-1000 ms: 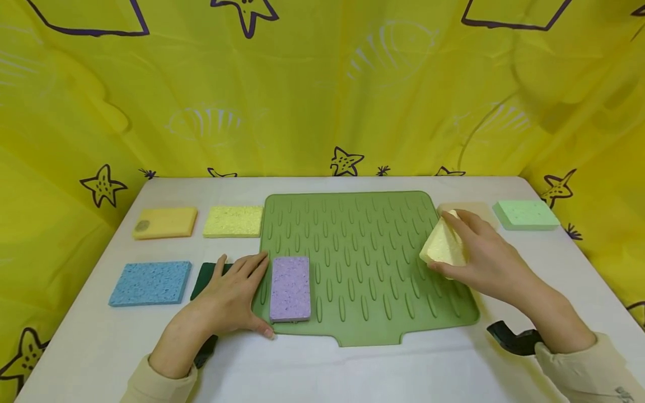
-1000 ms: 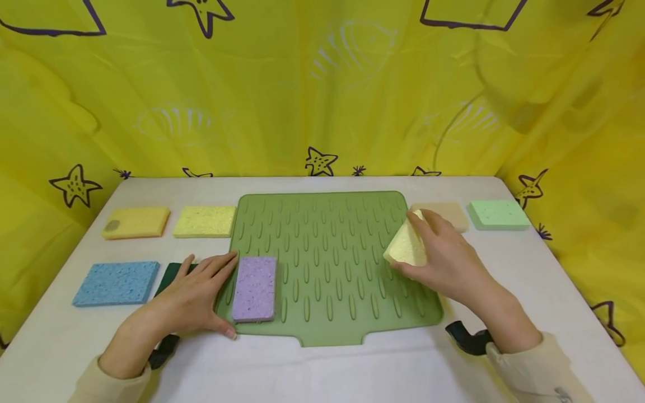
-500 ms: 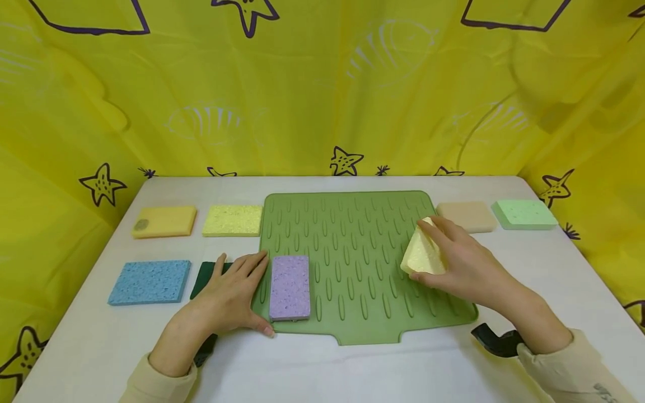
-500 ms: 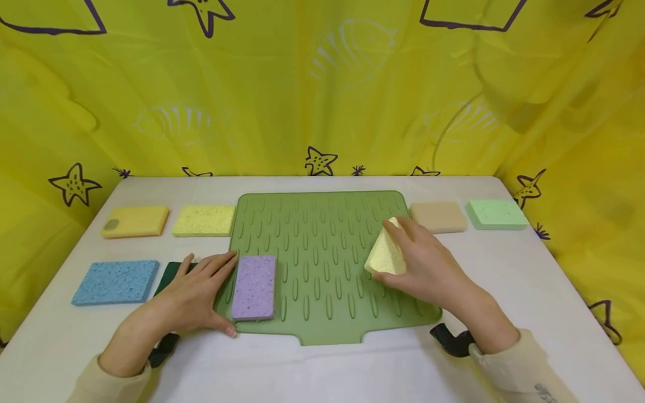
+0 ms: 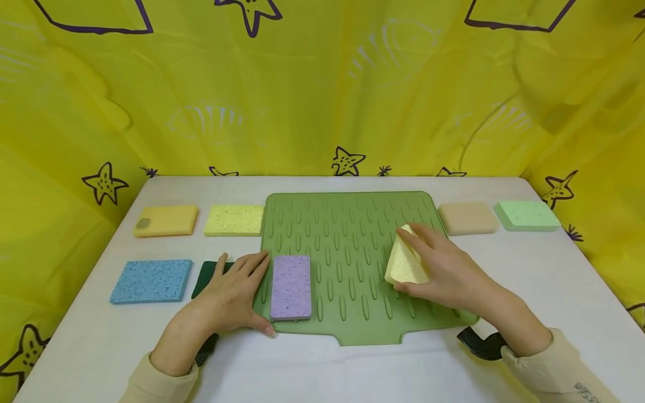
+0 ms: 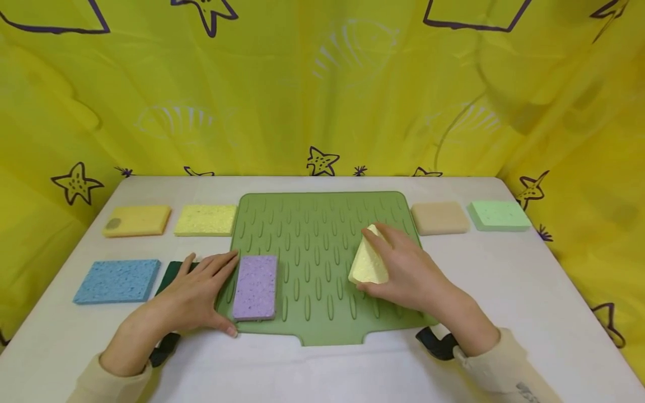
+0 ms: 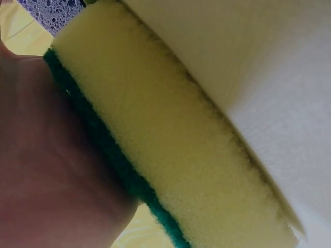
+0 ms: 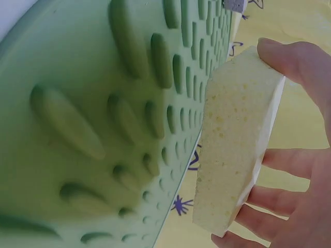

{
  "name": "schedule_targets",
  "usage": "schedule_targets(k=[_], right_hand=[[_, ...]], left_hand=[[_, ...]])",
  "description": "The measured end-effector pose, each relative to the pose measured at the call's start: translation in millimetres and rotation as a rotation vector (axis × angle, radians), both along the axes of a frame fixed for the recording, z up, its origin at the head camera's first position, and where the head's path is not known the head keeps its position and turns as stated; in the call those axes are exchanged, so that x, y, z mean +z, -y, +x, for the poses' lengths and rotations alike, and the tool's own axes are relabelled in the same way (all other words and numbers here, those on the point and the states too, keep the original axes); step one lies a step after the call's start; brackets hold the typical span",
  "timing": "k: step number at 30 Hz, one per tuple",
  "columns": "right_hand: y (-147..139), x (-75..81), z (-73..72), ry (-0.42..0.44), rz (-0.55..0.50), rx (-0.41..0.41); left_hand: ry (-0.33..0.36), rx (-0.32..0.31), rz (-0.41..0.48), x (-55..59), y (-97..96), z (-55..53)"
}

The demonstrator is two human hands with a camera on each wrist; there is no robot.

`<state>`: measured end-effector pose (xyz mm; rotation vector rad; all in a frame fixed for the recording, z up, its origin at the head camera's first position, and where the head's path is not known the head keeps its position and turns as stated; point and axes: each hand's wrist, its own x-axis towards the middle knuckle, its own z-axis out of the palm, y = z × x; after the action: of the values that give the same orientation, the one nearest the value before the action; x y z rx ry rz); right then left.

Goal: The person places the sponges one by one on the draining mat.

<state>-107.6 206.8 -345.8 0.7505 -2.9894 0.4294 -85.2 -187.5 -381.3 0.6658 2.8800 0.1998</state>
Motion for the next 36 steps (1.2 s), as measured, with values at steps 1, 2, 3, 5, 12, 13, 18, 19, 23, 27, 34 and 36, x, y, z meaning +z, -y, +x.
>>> schedule_targets(k=[1,2,3,5,12,13,18,19,23,27,34,36], right_hand=[[1,-0.2,0.2,0.0,0.001,0.005],[2,-0.1,0.4,-0.001,0.001,0.009],[4,-0.2,0.4,-0.002,0.0,0.014],[6,0.5,0.6,0.0,-0.004,0.024],[14,1.4,0.7,-0.007,-0.004,0.065],[15,1.4,0.7,-0.007,-0.003,0.073],[23,0.8,1.0,0.006,0.011,0.104],[25,0.6,1.4,0.012,0.013,0.107],[31,0.2,2.9,0.013,0.01,0.134],[37,0.2,3.6,0.012,0.012,0.16],[49,-2.7,4.4,0.02,0.008,0.207],[52,-3.3,4.0,0.014,0.012,0.221]], left_hand=[[0.0,0.0,0.0,0.1,-0.1,0.0],[0.0,0.001,-0.001,0.3,-0.3,0.1],[-0.001,0.002,0.0,0.3,-0.4,0.1],[0.005,0.004,0.001,0.4,-0.5,0.3],[0.012,0.006,0.004,1.3,-0.1,0.7],[0.012,0.007,0.006,1.6,0.0,0.8],[0.014,0.008,0.011,1.9,0.0,0.9],[0.015,0.008,0.011,1.7,-0.2,0.9],[0.021,0.007,0.008,0.8,-0.8,0.9],[0.018,0.009,0.003,0.2,-0.8,0.9],[0.013,0.009,0.005,0.6,-0.6,0.5],[0.015,0.01,0.006,0.9,-0.6,0.2]])
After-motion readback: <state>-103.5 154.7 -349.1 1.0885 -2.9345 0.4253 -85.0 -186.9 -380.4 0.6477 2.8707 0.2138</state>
